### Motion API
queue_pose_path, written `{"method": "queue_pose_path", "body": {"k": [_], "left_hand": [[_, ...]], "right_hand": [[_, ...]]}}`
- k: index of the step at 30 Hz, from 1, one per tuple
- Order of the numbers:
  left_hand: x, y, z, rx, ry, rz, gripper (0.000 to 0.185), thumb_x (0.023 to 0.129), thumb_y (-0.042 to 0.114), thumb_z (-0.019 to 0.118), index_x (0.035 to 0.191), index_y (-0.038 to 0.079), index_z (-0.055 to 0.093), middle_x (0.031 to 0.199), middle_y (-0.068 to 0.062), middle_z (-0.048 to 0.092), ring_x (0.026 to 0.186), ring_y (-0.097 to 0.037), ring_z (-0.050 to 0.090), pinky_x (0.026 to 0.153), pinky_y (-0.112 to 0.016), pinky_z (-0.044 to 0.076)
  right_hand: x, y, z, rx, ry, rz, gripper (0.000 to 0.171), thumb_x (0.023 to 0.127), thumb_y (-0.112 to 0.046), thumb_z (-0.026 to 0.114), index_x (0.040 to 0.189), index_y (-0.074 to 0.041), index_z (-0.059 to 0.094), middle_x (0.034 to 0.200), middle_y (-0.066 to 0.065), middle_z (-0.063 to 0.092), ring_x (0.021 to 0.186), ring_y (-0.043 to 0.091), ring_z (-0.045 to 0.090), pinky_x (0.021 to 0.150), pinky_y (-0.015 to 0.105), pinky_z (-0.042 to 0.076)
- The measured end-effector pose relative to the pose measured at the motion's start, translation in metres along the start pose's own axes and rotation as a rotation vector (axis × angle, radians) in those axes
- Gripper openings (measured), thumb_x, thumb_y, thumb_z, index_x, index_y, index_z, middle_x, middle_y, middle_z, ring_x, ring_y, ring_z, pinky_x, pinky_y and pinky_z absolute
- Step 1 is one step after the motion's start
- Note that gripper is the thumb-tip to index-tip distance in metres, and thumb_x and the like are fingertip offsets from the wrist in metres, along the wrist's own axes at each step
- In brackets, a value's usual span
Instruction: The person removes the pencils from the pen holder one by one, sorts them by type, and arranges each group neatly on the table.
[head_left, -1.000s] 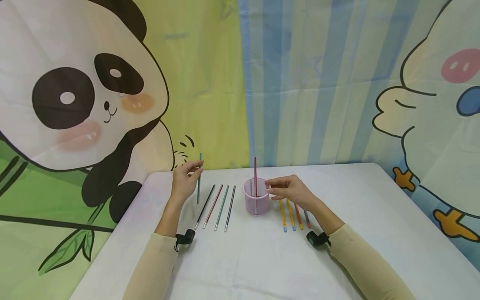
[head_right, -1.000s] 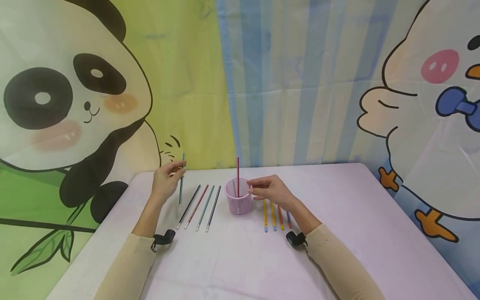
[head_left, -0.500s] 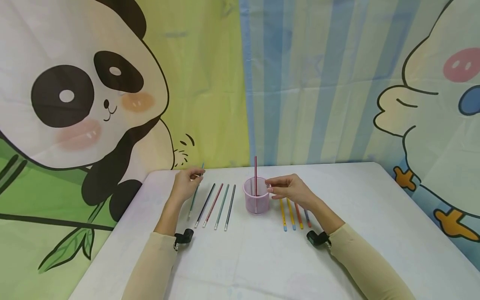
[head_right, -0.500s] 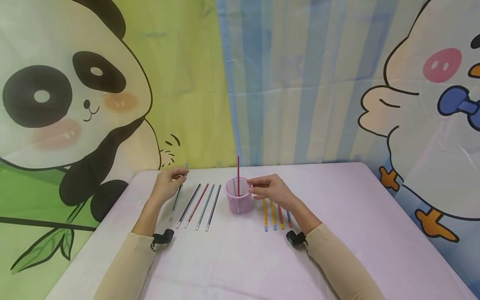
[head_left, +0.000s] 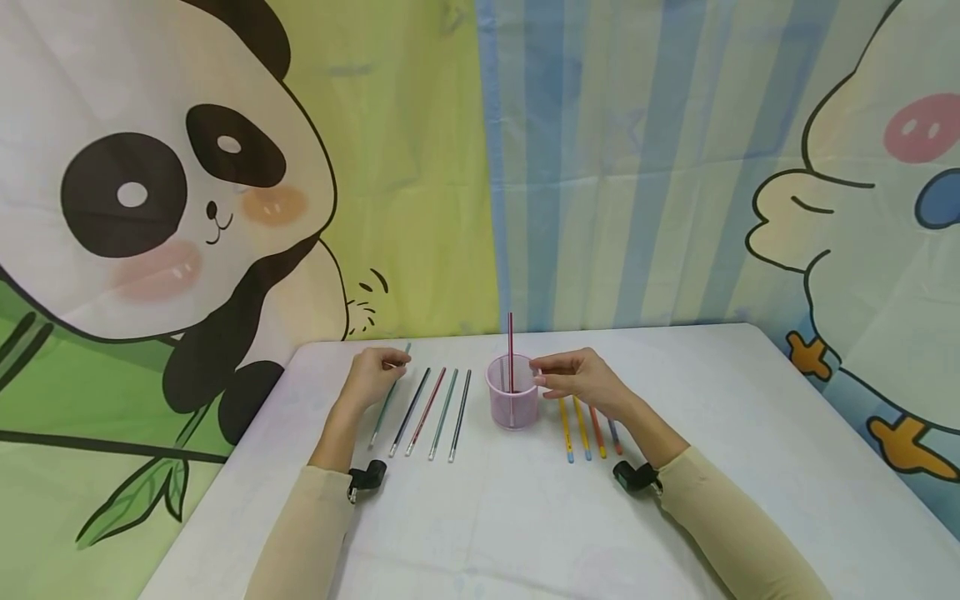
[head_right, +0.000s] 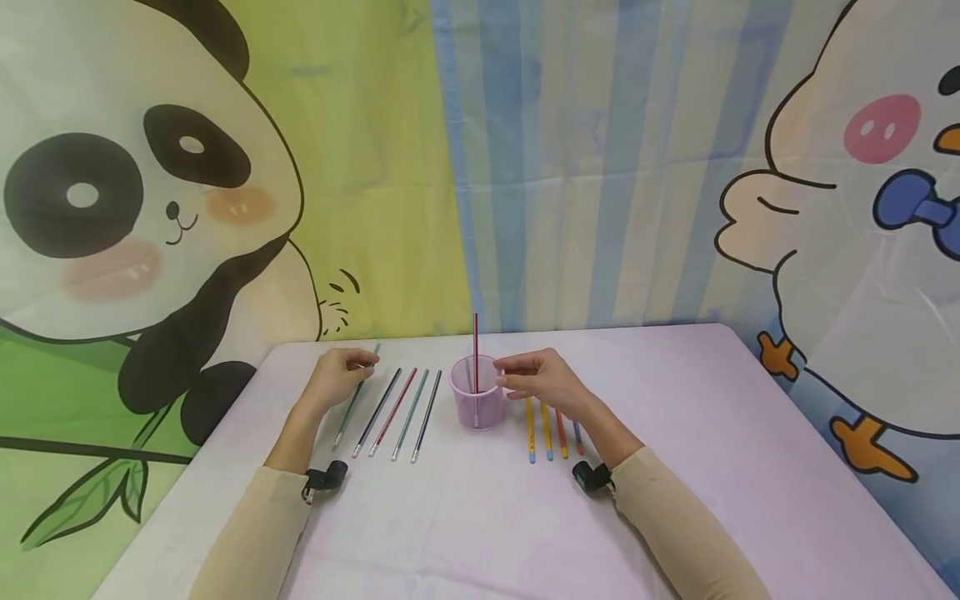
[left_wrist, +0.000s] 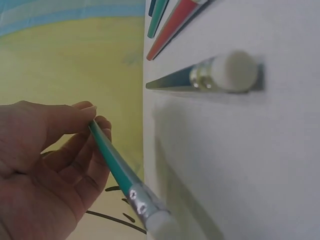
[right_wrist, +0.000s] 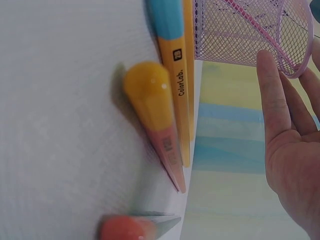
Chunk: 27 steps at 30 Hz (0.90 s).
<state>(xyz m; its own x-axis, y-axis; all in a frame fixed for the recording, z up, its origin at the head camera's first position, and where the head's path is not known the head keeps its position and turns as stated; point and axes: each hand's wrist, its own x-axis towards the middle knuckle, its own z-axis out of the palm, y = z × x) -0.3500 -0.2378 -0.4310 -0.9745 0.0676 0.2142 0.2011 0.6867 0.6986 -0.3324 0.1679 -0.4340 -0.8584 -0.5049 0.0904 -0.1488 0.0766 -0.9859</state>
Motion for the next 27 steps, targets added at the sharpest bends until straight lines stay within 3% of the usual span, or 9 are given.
{"method": "queue_pose_path", "body": {"k": [10,27], "left_hand": [[0.001,-0.006,0.006,0.041,-0.072,-0.066,0.023,0.099,0.006,0.068,0.120,0.002,0.075,0.116,-0.017,0.074,0.104,-0.031,0.070,0.079,-0.038,0.058],[0.000,-0.011,0.014,0.078,-0.117,-0.130,0.020,0.096,0.003,0.070,0.115,0.004,0.077,0.116,-0.016,0.074,0.103,-0.028,0.068,0.083,-0.038,0.058]], "right_hand": [[0.000,-0.001,-0.001,-0.011,-0.002,0.009,0.048,0.097,-0.011,0.074,0.139,0.010,0.060,0.146,0.028,0.058,0.117,0.018,0.071,0.094,0.045,0.061],[0.000,-0.001,0.000,-0.013,0.005,0.013,0.049,0.097,-0.011,0.075,0.139,0.009,0.060,0.148,0.030,0.055,0.114,0.015,0.072,0.093,0.045,0.061]]}}
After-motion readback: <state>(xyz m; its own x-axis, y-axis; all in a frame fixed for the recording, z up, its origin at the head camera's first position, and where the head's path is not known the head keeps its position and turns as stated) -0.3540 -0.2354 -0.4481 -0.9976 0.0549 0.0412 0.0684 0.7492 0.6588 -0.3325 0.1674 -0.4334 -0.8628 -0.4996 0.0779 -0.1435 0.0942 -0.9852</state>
